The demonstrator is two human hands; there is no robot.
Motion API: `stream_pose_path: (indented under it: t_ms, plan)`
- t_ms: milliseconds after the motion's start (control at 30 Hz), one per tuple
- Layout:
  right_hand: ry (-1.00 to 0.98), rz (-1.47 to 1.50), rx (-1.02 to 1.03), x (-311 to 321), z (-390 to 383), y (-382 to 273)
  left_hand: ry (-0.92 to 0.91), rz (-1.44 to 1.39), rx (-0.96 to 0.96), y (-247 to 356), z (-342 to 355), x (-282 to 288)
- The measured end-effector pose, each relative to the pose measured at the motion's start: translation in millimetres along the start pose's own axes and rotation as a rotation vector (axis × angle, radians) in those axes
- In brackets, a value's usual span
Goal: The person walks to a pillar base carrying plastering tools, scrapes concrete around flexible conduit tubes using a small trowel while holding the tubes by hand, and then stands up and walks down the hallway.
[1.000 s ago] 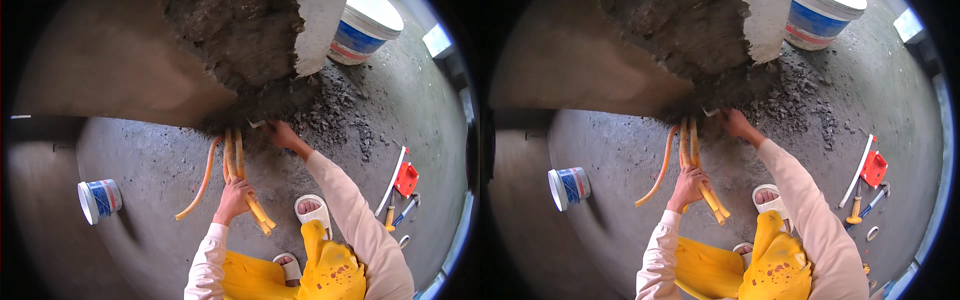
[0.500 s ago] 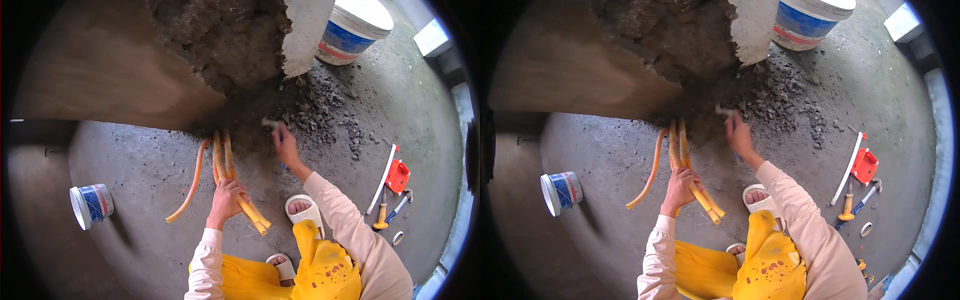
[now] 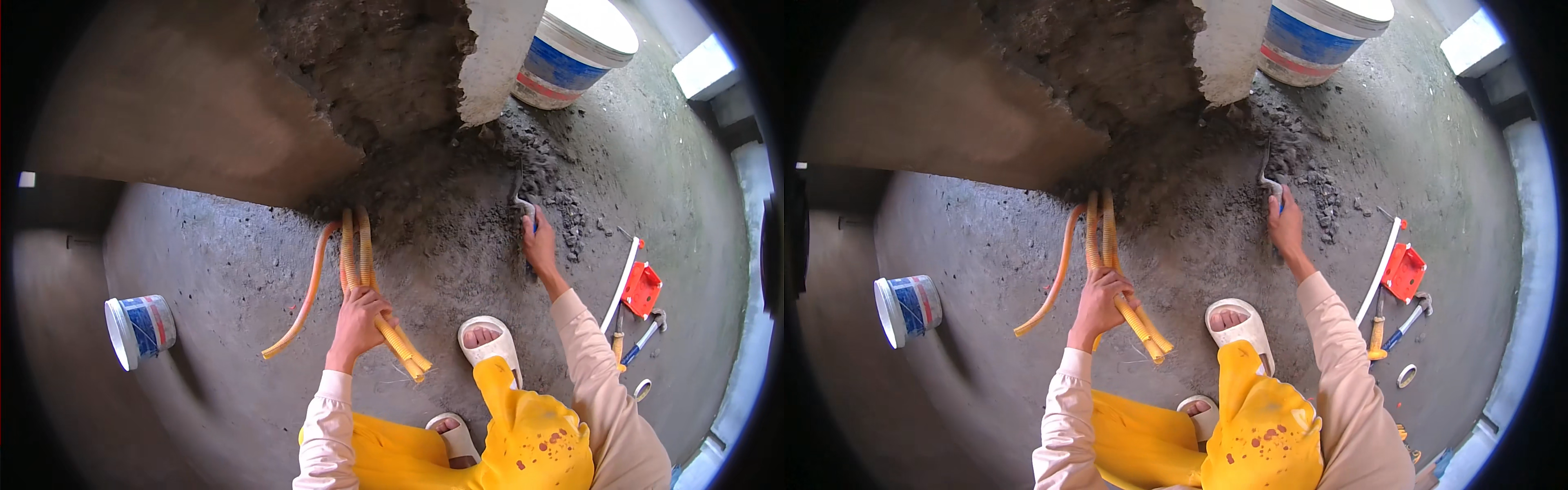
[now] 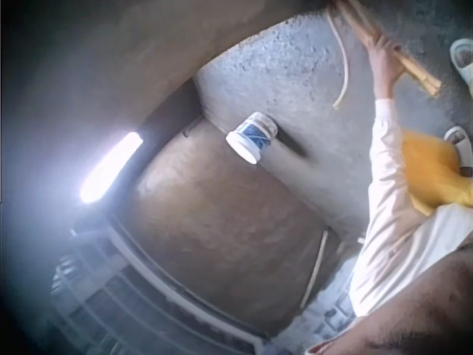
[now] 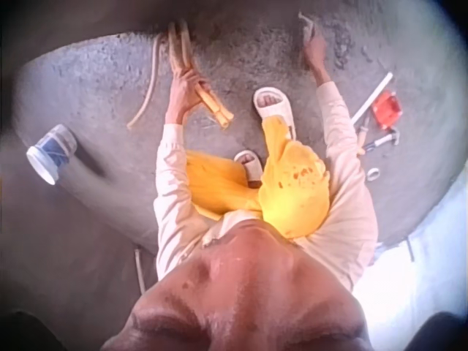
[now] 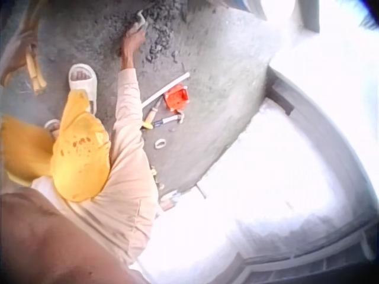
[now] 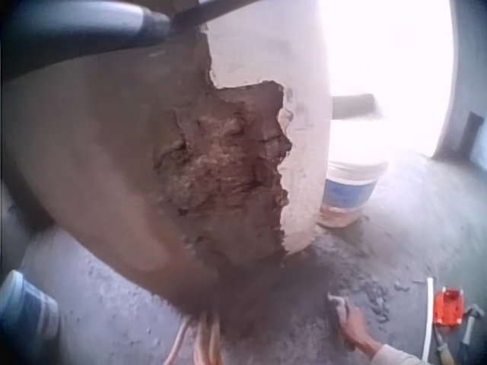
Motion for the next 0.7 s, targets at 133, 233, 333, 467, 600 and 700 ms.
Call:
stream_pose_path:
  t_ms: [133, 233, 333, 467, 600, 700]
  plan:
    - [-0.172, 0.195, 0.004, -55, -8, -55, -0.002, 0.018, 0.024, -2, -5, 4]
    - [-0.349, 0.219, 0.062, -105, 21, -90, -0.005, 0.008, 0.009, 0, 0, 0]
    - [-0.440, 0.203, -0.034, -131, 67, -95, -0.019, 0.009, 0.023, 3, 0, 1]
    - [-0.093, 0.171, 0.015, -108, 78, -47, -0.014, 0.002, 0.039, 4, 2, 4]
    - [0.175, 0.285, 0.096, -110, 61, -21, -0.013, -0.027, -0.009, 9, 9, 2]
    - [-0.068, 0.271, 0.019, -136, 60, -48, -0.027, -0.002, 0.008, 4, 2, 5]
Point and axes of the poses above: each hand's wrist, its own z-axis towards the middle knuckle, its own x-axis out of the back of the hand, y = z × x, the point moved 4 cm from there along z, towards the middle knuckle, and after that the axes turned 10 degrees about z, right-handed, at the moved point
